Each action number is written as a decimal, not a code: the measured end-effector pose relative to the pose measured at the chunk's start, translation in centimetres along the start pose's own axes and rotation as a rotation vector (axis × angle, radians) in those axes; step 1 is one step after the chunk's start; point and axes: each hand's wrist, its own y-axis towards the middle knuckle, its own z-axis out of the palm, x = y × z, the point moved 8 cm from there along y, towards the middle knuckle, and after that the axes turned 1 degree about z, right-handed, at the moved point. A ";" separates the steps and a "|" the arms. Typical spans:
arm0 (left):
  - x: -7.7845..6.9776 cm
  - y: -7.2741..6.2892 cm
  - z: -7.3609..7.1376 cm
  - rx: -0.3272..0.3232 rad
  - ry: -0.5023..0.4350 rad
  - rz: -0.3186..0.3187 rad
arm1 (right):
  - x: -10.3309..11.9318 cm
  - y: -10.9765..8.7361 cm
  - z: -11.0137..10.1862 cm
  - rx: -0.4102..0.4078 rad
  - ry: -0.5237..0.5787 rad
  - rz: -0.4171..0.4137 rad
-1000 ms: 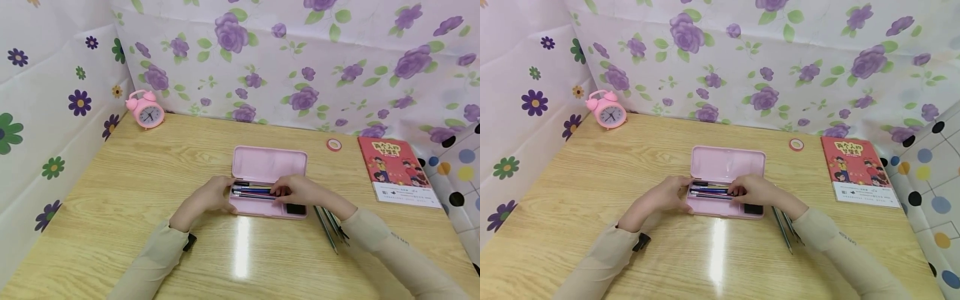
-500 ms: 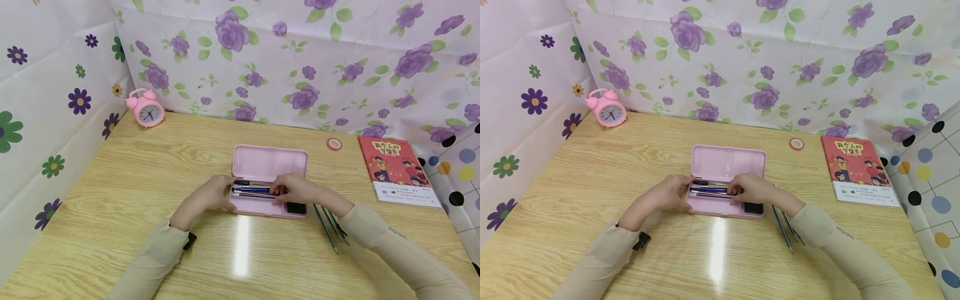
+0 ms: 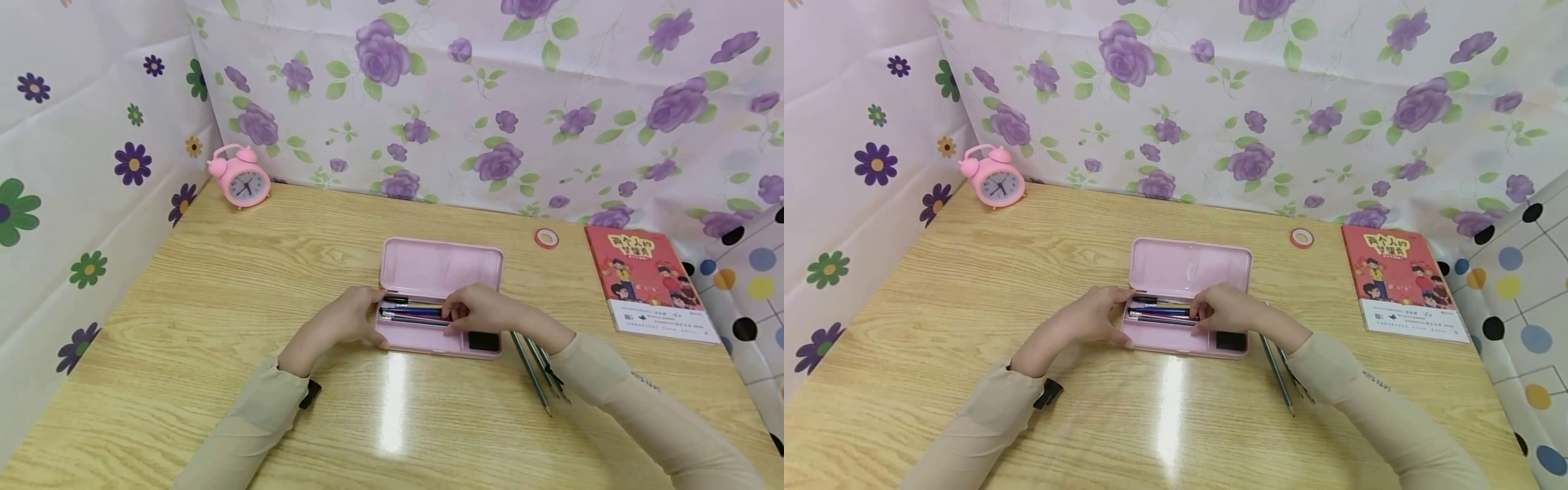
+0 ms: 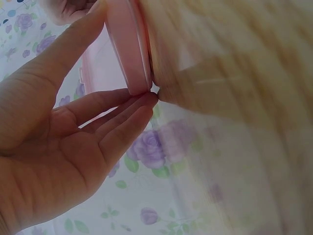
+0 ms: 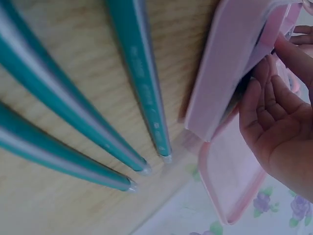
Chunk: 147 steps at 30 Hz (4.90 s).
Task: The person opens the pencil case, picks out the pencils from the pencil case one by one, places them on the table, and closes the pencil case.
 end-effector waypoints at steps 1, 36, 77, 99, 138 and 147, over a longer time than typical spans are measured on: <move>0.0 0.0 0.0 0.001 0.001 -0.002 | 0.0 0.0 0.0 0.003 -0.004 0.003; 0.2 0.2 0.2 0.000 0.009 -0.015 | -1.9 -5.9 -3.4 -0.282 -0.111 0.010; 0.0 0.0 0.2 0.006 -0.038 -0.025 | -10.6 -18.8 0.1 -0.354 0.011 0.534; 0.0 0.0 0.2 0.005 -0.028 -0.020 | -9.2 -17.1 -0.9 -0.359 0.015 0.453; 0.2 -0.1 0.1 -0.010 -0.035 -0.029 | 0.3 -1.6 0.6 -0.178 -0.199 -0.036; 0.1 0.0 0.1 -0.008 -0.036 -0.033 | 0.4 -1.7 0.1 -0.222 -0.189 -0.043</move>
